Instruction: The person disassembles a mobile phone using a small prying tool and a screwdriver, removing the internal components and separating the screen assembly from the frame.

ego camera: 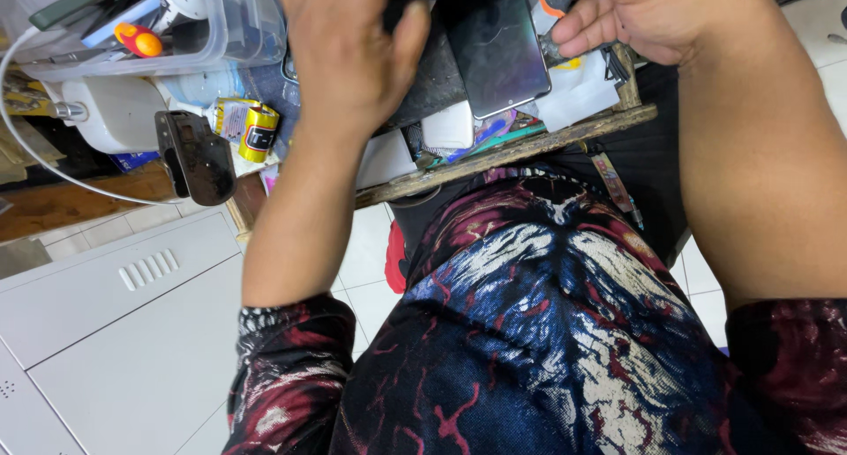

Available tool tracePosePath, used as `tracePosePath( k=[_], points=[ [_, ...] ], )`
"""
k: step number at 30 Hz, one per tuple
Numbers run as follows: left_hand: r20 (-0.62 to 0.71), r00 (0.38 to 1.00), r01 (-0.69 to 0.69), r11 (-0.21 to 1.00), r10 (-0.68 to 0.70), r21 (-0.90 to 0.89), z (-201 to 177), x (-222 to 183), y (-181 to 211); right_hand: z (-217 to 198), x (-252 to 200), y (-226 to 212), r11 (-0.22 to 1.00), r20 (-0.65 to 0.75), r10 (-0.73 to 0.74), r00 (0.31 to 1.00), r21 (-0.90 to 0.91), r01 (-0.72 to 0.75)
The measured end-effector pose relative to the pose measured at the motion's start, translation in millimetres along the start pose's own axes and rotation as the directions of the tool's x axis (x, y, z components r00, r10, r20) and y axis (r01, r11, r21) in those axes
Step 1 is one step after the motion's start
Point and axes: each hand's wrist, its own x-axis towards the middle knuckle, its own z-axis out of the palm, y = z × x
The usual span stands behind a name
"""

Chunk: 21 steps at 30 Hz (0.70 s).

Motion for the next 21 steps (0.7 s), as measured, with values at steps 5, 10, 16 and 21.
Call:
tracePosePath(
  k=[5,10,16,21],
  points=[
    [0.032,0.776,0.580,0.694,-0.629,-0.426,4,-46,3,7,-14,-7,0.996,-0.048,-0.084,0.995,-0.001,0.084],
    [0.131,0.699,0.569,0.436,-0.703,-0.698,26,-65,-10,26,-27,-24,0.986,-0.064,-0.162,0.985,-0.046,0.160],
    [0.007,0.837,0.514,0.782,-0.547,-0.353,22,-68,-1,31,-45,-23,0.967,-0.085,-0.253,0.964,0.018,0.255],
    [0.005,0.822,0.537,0.774,-0.569,-0.336,19,-74,8,36,-50,-17,0.965,-0.118,-0.253,0.960,0.046,0.260]
  ],
)
